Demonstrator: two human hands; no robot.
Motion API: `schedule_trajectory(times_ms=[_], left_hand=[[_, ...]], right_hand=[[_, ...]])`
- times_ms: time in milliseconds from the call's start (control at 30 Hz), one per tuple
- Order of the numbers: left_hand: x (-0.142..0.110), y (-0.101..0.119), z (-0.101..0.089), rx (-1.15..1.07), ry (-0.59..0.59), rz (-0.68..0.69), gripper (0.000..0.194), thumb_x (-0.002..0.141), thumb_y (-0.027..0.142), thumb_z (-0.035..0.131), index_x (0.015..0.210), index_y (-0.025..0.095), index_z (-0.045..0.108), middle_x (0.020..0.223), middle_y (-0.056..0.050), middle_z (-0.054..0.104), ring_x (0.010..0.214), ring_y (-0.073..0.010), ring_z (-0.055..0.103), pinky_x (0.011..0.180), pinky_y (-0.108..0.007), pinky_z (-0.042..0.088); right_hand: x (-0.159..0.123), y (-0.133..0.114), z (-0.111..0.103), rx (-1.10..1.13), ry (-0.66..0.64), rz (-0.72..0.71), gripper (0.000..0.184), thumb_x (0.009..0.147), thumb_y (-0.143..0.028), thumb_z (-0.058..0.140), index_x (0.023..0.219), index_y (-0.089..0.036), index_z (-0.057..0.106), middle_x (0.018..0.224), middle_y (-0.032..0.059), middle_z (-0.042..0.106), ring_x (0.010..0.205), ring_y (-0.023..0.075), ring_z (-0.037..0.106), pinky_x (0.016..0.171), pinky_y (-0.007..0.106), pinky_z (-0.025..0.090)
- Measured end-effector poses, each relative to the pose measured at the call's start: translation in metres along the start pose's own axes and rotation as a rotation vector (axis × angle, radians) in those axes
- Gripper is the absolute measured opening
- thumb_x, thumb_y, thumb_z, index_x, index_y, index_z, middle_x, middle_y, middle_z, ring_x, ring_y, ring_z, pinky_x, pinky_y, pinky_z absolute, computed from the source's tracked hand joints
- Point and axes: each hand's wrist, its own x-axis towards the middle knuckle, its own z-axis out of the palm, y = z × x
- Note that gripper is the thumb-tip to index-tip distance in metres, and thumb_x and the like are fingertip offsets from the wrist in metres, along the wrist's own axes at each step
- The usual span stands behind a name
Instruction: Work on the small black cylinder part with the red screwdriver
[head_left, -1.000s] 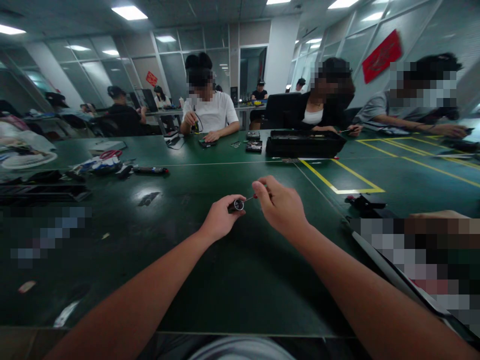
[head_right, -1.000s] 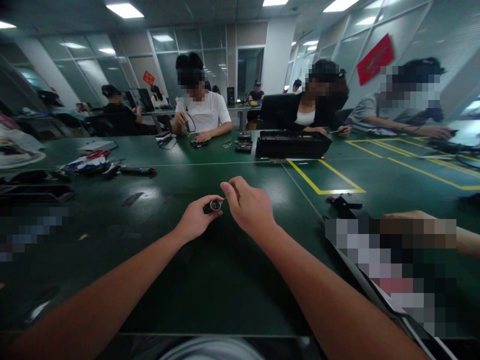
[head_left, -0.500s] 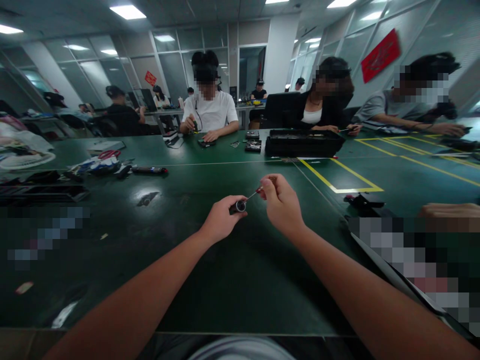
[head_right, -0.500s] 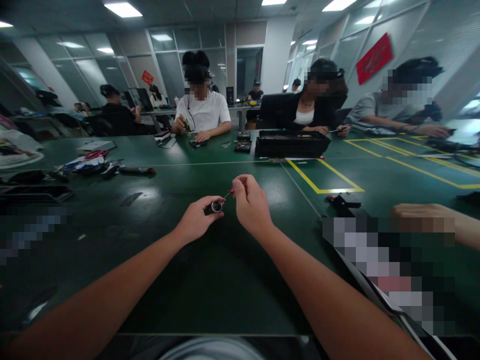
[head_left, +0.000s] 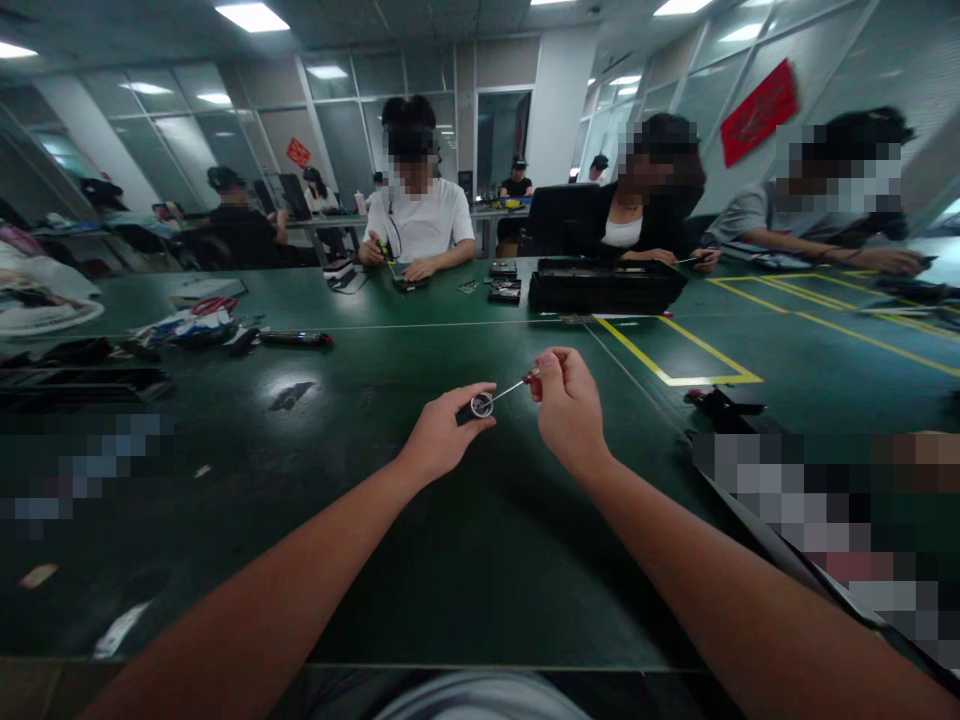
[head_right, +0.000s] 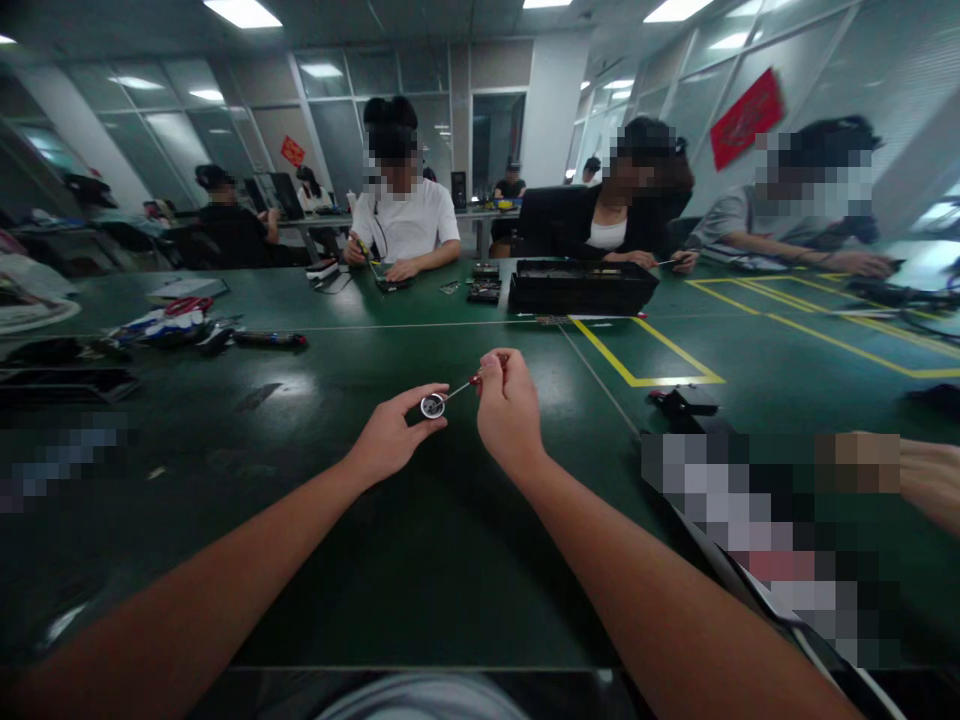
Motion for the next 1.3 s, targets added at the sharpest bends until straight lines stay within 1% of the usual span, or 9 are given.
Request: schedule_trajectory(times_ms=[233,467,667,767,900,967,1067,1167,1300], left_hand=[[-0.001,0.004,0.0,0.028,0.001,-0.051,0.052,0.085,0.017,0.074,0.135,0.026,0.064,0.133,-0.005,0.069,0.128,-0.0258,0.06,0.115,-0.046,0.041],[0.0,-0.002,0.001,0.045,0.035,-0.054,0.042,0.083,0.021,0.078,0.124,0.022,0.07,0.124,-0.006,0.073,0.118,-0.0271,0.065,0.109,-0.045,0.045],[0.0,-0.008,0.001,0.039,0.036,-0.019,0.032,0.085,0.023,0.076,0.116,0.025,0.072,0.116,-0.004,0.075,0.112,-0.0263,0.067,0.106,-0.045,0.046],[0.0,-0.008,0.0,0.036,0.037,-0.016,0.032,0.086,0.026,0.075,0.117,0.026,0.071,0.118,-0.003,0.074,0.116,-0.0266,0.066,0.11,-0.046,0.043],[0.0,-0.007,0.0,0.098,0.049,-0.011,0.032,0.087,0.031,0.075,0.118,0.027,0.071,0.12,-0.003,0.074,0.117,-0.0279,0.066,0.115,-0.052,0.037],[0.001,-0.007,0.0,0.121,0.05,-0.013,0.032,0.087,0.03,0.075,0.118,0.028,0.071,0.119,-0.003,0.075,0.116,-0.0282,0.066,0.116,-0.052,0.035],[0.001,-0.01,0.001,0.113,0.07,-0.021,0.032,0.086,0.03,0.076,0.117,0.028,0.072,0.12,-0.003,0.075,0.116,-0.0283,0.066,0.114,-0.05,0.038],[0.001,-0.013,0.0,0.089,0.095,-0.035,0.032,0.085,0.032,0.077,0.117,0.028,0.072,0.12,-0.003,0.074,0.115,-0.0281,0.066,0.107,-0.047,0.044],[0.001,-0.015,-0.001,0.1,0.091,-0.026,0.032,0.086,0.032,0.076,0.118,0.029,0.073,0.121,-0.003,0.074,0.115,-0.0277,0.066,0.106,-0.046,0.045]], right_hand=[[-0.003,-0.002,-0.003,-0.111,-0.005,-0.139,0.022,0.101,-0.04,0.044,0.096,-0.023,0.056,0.076,0.0001,0.063,0.066,0.0159,0.058,0.063,0.032,0.044],[-0.004,-0.019,-0.012,-0.274,-0.084,-0.27,0.024,0.092,-0.044,0.065,0.081,-0.022,0.064,0.059,-0.0038,0.061,0.051,0.0122,0.05,0.057,0.029,0.038],[-0.005,-0.019,-0.013,-0.286,-0.221,-0.348,0.014,0.096,-0.03,0.051,0.094,-0.021,0.061,0.076,0.0018,0.068,0.063,0.0155,0.06,0.061,0.029,0.042],[-0.004,-0.019,-0.014,-0.327,-0.228,-0.346,0.012,0.095,-0.029,0.05,0.092,-0.021,0.058,0.073,0.0009,0.066,0.061,0.0152,0.058,0.059,0.029,0.04],[-0.004,-0.021,-0.013,-0.371,-0.154,-0.335,0.027,0.099,-0.042,0.049,0.086,-0.022,0.059,0.064,-0.0006,0.063,0.054,0.0141,0.055,0.055,0.029,0.035],[-0.004,-0.021,-0.013,-0.381,-0.135,-0.335,0.028,0.101,-0.041,0.045,0.089,-0.022,0.062,0.066,0.0003,0.065,0.055,0.0147,0.057,0.056,0.029,0.036],[-0.005,-0.021,-0.013,-0.396,-0.164,-0.339,0.023,0.1,-0.032,0.042,0.104,-0.02,0.062,0.073,0.0022,0.069,0.06,0.0167,0.06,0.059,0.03,0.038],[-0.004,-0.022,-0.014,-0.397,-0.21,-0.364,0.024,0.097,-0.025,0.04,0.11,-0.019,0.059,0.078,0.0039,0.068,0.066,0.0183,0.061,0.063,0.031,0.04],[-0.003,-0.024,-0.014,-0.417,-0.259,-0.306,0.026,0.101,-0.035,0.038,0.104,-0.021,0.059,0.073,0.0019,0.065,0.062,0.0177,0.058,0.059,0.03,0.036]])
